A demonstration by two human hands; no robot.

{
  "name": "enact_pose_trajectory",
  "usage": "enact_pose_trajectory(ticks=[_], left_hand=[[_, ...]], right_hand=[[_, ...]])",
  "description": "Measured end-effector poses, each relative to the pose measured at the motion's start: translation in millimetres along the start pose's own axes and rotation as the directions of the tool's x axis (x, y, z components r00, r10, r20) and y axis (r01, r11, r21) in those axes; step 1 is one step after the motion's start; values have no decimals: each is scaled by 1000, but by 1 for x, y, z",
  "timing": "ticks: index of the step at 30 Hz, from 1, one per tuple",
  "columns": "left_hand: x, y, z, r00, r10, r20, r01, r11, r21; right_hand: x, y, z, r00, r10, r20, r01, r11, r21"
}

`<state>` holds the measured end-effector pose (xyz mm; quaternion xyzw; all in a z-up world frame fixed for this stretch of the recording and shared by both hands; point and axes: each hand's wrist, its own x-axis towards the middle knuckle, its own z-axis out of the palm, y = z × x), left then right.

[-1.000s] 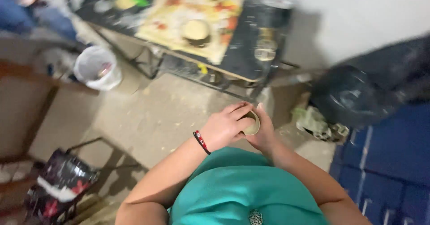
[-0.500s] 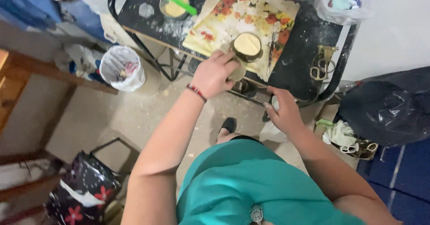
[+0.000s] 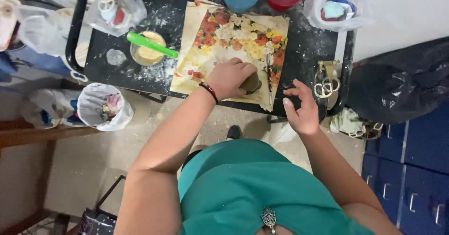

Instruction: The person scoops a yellow batter from a container into a round metal mold using a green spatula. They smooth the batter inside the mold and then place it on a blue cabinet. The person repeats this process with a second mold, filling it with batter and placing it next to the first one.

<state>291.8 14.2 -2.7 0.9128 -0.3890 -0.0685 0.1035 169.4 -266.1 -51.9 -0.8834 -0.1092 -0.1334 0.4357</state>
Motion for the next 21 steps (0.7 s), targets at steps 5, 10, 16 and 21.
enact_pose_trajectory(ticks=[5, 10, 16, 21], left_hand=[[0, -8, -11, 991, 118, 61, -116, 992, -44], [-1, -18, -13, 977, 190, 97, -185, 981, -55], [-22, -44, -21, 933, -326, 156, 354, 740, -572], [-18, -62, 29, 872, -371, 319, 441, 315, -840]], right_hand=[[9, -36, 4, 996, 87, -34, -87, 996, 0], [27, -41, 21, 992, 121, -45, -123, 991, -44], [63, -24, 63, 910, 413, 28, -414, 910, 28], [69, -20, 84, 803, 572, 167, -592, 733, 334]])
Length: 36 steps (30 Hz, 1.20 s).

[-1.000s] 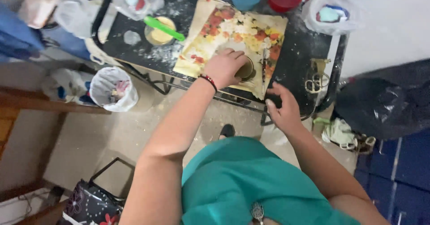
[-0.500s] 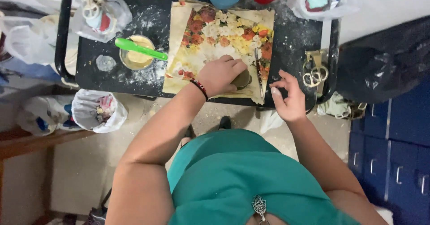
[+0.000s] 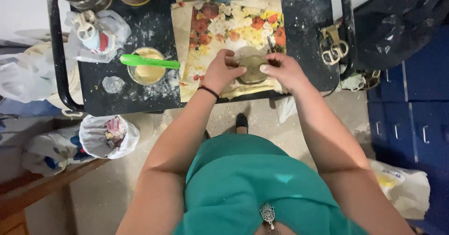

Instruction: The person scoops a yellow batter from a container into a round metal mold using a green spatula. They smooth the batter inside the mold and then place it on a blue cabinet. The person repeats this process with a second mold, filling it with batter and placing it next to the first one.

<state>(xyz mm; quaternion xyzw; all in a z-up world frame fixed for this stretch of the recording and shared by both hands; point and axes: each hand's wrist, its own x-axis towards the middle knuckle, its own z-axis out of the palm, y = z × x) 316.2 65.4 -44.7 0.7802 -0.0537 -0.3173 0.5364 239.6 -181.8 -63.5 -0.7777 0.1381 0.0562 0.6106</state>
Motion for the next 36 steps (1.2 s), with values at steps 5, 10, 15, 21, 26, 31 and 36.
enact_pose_trajectory(ticks=[5, 10, 15, 21, 26, 31, 36], left_hand=[[19, -13, 4, 1000, -27, -5, 27, 999, 44], [18, -11, 5, 998, -58, 0, 58, 998, -1], [3, 5, 7, 998, -65, -1, 65, 998, 11], [-15, -21, -21, 982, 64, -178, -100, 975, -198], [-67, -19, -52, 979, 87, -185, -138, 949, -285], [-101, -16, -74, 981, 113, -157, -153, 948, -278], [-124, -23, -117, 916, 314, -249, -361, 918, -168]], right_hand=[[-5, -10, 4, 997, 71, -15, -69, 995, 66], [-1, -15, 1, 986, 163, -40, -162, 987, 21], [11, -49, -1, 987, 144, 77, -74, 812, -579], [30, -103, 33, 898, 117, 424, 313, 509, -802], [22, -126, 45, 688, 48, 724, 683, 294, -668], [18, -124, 40, 503, 118, 856, 848, 123, -515], [-1, -163, 27, 493, 309, 813, 836, 90, -541]])
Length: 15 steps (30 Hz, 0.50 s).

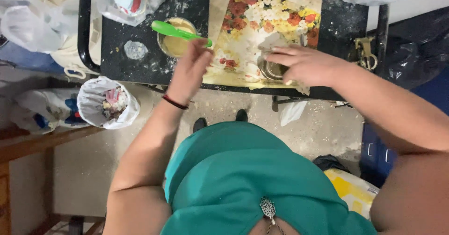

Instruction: The person scoops a yellow batter from a container into a round metal mold using a green spatula. They smooth the batter inside the mold and then place it on a blue cabinet. The person repeats this process with a second mold, filling it with batter and placing it next to the first one.

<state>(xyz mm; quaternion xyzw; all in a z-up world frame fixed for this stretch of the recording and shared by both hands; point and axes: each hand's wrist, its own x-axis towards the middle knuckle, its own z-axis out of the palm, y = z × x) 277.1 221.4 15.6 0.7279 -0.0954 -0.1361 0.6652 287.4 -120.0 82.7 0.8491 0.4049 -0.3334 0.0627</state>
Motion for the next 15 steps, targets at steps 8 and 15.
enact_pose_trajectory(ticks=[8, 15], left_hand=[[26, 20, -103, 962, 267, 59, -192, 506, 841], [63, -9, -94, 918, -40, 394, -391, 71, 918]], right_hand=[[57, -26, -1, 959, 170, -229, 3, 796, 606], [179, -139, -85, 922, 382, -62, -254, 718, 648]])
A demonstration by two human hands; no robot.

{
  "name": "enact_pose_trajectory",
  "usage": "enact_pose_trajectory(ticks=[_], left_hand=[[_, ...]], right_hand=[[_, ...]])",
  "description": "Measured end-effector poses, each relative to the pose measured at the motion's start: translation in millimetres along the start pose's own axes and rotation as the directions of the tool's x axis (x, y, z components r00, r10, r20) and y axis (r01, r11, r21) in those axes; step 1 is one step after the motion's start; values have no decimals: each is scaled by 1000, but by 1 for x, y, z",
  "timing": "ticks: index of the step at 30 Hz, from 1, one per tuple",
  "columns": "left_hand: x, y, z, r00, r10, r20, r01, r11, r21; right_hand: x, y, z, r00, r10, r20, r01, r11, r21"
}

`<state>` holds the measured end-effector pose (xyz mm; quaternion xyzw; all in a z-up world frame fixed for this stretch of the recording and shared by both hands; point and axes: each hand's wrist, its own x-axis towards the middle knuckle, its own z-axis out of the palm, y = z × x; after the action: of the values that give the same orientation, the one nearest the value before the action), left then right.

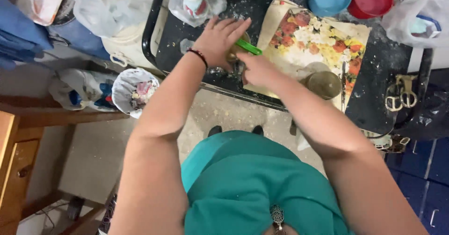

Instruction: The person scoops a yellow batter from a container into a round metal mold using a green spatula. They smooth the batter inside the mold and then place it on a blue cabinet. The person repeats this process with a second mold, filling it with batter and placing it next to the first one.

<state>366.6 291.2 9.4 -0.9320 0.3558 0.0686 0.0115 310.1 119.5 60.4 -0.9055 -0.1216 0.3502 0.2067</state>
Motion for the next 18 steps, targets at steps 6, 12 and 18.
enact_pose_trajectory(ticks=[6, 12, 18], left_hand=[[6, 3, 57, 879, -84, -469, 97, 995, 4], [7, 14, 60, 890, -245, -384, 228, 969, -91], [5, 20, 63, 844, -278, -459, 262, 960, -98]], right_hand=[[27, 22, 21, 998, -46, 39, 61, 753, -655], [-44, -42, -43, 974, 222, 48, -217, 971, -98], [5, 9, 28, 968, 242, 70, -215, 649, 729]])
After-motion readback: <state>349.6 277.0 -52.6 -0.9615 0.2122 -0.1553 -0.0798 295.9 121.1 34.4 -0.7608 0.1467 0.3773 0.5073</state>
